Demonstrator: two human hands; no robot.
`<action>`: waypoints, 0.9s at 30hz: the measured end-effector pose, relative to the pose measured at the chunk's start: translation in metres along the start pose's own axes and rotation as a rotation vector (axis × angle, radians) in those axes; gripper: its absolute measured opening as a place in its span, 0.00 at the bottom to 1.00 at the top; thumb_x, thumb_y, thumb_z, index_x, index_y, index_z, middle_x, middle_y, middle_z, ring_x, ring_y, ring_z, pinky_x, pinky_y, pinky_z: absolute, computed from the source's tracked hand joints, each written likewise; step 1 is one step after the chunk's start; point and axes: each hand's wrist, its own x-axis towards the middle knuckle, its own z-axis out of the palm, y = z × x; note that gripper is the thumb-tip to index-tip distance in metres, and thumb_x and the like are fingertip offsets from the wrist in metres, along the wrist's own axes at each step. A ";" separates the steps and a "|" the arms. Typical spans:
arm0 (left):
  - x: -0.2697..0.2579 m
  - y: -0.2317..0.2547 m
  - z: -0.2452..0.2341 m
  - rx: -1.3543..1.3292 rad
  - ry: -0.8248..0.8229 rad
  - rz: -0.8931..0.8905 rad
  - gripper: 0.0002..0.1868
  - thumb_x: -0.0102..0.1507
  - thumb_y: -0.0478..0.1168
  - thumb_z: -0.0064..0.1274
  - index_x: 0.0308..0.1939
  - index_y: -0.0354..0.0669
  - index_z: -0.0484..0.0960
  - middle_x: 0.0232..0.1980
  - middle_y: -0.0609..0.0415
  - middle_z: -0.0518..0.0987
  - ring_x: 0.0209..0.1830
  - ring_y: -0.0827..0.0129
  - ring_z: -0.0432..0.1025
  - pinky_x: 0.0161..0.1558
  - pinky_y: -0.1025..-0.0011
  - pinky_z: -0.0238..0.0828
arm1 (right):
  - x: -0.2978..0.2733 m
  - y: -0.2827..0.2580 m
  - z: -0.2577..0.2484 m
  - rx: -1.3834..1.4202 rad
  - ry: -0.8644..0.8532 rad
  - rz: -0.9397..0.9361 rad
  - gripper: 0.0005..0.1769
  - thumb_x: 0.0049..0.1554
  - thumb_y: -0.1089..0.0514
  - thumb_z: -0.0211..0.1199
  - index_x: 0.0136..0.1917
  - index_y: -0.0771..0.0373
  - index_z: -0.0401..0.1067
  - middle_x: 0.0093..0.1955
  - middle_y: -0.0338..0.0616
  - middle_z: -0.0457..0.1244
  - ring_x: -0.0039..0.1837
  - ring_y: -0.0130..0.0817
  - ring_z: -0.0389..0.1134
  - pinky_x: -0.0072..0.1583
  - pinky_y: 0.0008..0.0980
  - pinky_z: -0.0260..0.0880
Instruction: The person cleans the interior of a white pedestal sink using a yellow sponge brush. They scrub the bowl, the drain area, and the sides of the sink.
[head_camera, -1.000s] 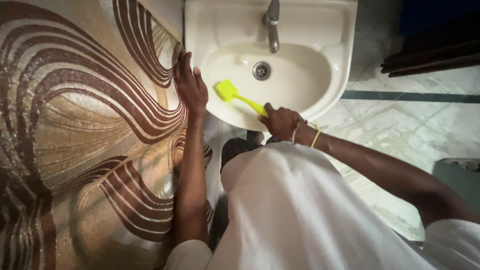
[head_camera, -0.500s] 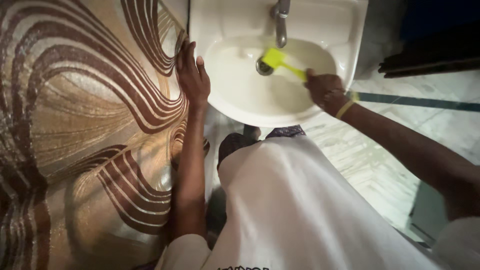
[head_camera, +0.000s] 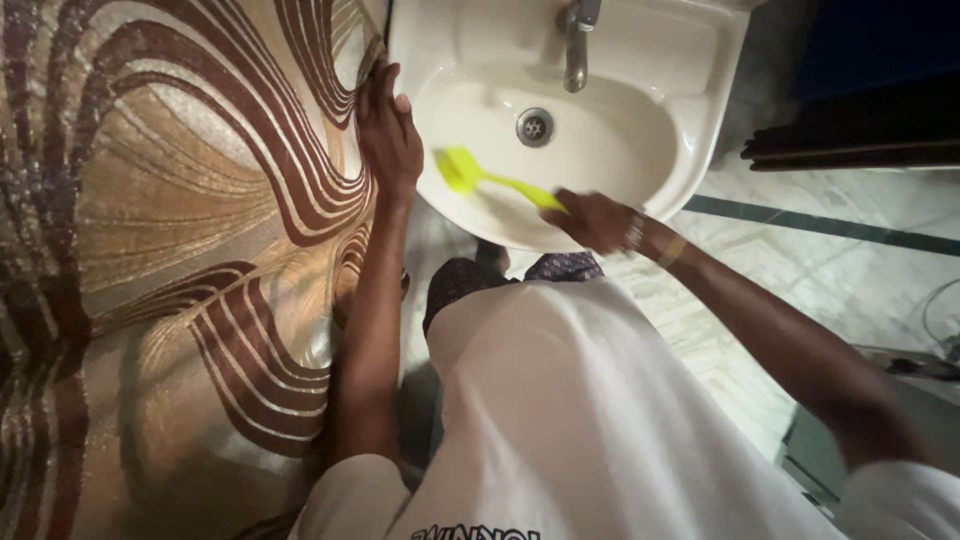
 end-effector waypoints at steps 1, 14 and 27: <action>0.000 0.002 0.000 -0.013 -0.004 -0.007 0.28 0.79 0.53 0.26 0.66 0.38 0.75 0.69 0.41 0.75 0.71 0.44 0.69 0.72 0.52 0.64 | 0.021 -0.004 0.003 0.006 0.024 0.028 0.24 0.68 0.40 0.48 0.58 0.65 0.64 0.31 0.61 0.66 0.36 0.58 0.71 0.40 0.54 0.70; 0.001 -0.002 0.004 -0.028 -0.029 -0.032 0.31 0.79 0.55 0.23 0.66 0.38 0.75 0.70 0.41 0.74 0.73 0.47 0.68 0.74 0.53 0.65 | -0.054 0.073 -0.029 -0.477 0.067 0.318 0.24 0.68 0.45 0.49 0.64 0.69 0.59 0.34 0.59 0.68 0.39 0.58 0.73 0.40 0.55 0.73; 0.005 0.012 0.002 0.004 -0.058 -0.032 0.30 0.79 0.53 0.24 0.65 0.38 0.77 0.71 0.41 0.74 0.73 0.45 0.68 0.74 0.53 0.62 | 0.049 0.040 0.012 -0.378 0.191 0.178 0.22 0.69 0.45 0.49 0.63 0.67 0.61 0.35 0.56 0.70 0.38 0.57 0.73 0.40 0.54 0.72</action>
